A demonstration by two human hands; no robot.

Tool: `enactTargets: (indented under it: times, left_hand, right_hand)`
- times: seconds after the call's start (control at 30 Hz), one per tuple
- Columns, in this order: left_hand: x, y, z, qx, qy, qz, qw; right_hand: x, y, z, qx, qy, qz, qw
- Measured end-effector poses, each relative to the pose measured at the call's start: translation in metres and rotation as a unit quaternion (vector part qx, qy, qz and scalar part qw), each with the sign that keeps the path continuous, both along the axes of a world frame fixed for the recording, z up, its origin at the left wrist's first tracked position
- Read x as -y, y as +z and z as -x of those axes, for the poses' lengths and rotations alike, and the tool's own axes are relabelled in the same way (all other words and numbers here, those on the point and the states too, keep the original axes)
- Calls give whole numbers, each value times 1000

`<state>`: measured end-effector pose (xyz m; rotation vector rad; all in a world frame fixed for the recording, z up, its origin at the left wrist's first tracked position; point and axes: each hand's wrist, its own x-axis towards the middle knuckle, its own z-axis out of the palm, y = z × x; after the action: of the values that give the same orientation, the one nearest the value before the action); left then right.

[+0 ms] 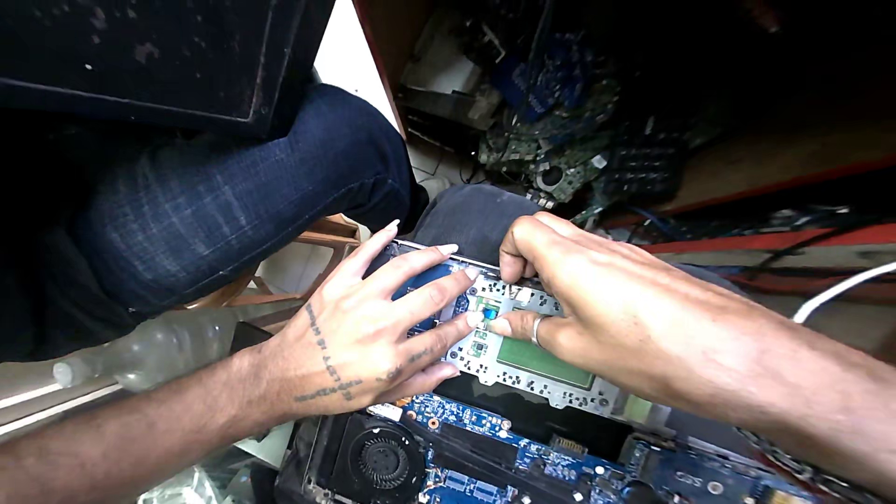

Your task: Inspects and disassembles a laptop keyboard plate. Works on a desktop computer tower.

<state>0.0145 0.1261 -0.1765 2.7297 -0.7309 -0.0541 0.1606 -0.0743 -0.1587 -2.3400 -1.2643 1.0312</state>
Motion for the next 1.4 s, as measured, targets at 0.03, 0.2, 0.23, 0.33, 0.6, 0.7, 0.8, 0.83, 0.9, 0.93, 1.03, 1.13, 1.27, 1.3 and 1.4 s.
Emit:
enactTargets:
  times: [0.03,0.2,0.23,0.33,0.6,0.7,0.8,0.83,0.9,0.93,1.03,1.13,1.27,1.3,1.4]
  left_hand:
    - [0,0,0,0,0,0,1000]
    - [0,1,0,1,1,-3,1000]
    - [1,1,1,4,1,-3,1000]
    - [1,1,1,6,1,-5,1000]
    - [0,1,1,1,-2,-8,1000]
    - [1,1,1,2,-2,-9,1000]
    - [0,1,1,3,-2,-6,1000]
    - [0,1,1,2,-2,-6,1000]
    - [1,1,1,1,0,-6,1000]
    - [1,1,2,1,0,-7,1000]
    - [1,1,2,3,0,-8,1000]
    - [1,0,2,4,0,-9,1000]
    - [1,0,2,5,-1,-13,1000]
    - [1,0,2,4,0,-12,1000]
    - [1,0,2,2,1,-10,1000]
  right_hand:
    - [0,0,0,1,1,0,1000]
    - [0,0,-1,2,7,4,1000]
    - [-1,0,-1,3,7,6,1000]
    - [-1,0,0,5,8,8,1000]
    - [-3,2,0,-3,2,27,1000]
    - [-3,3,0,-5,0,31,1000]
    - [-4,3,-1,-10,-3,33,999]
    - [-4,3,-1,-12,-3,33,999]
    - [-5,4,-1,-15,-6,36,999]
    - [-6,5,-1,-17,-8,38,999]
    - [-7,7,-1,-22,-11,51,998]
    - [-8,8,-1,-26,-13,58,998]
    - [-11,10,-3,-43,-20,79,996]
    - [-12,11,-4,-50,-25,86,995]
    - [-14,13,-3,-61,-41,91,993]
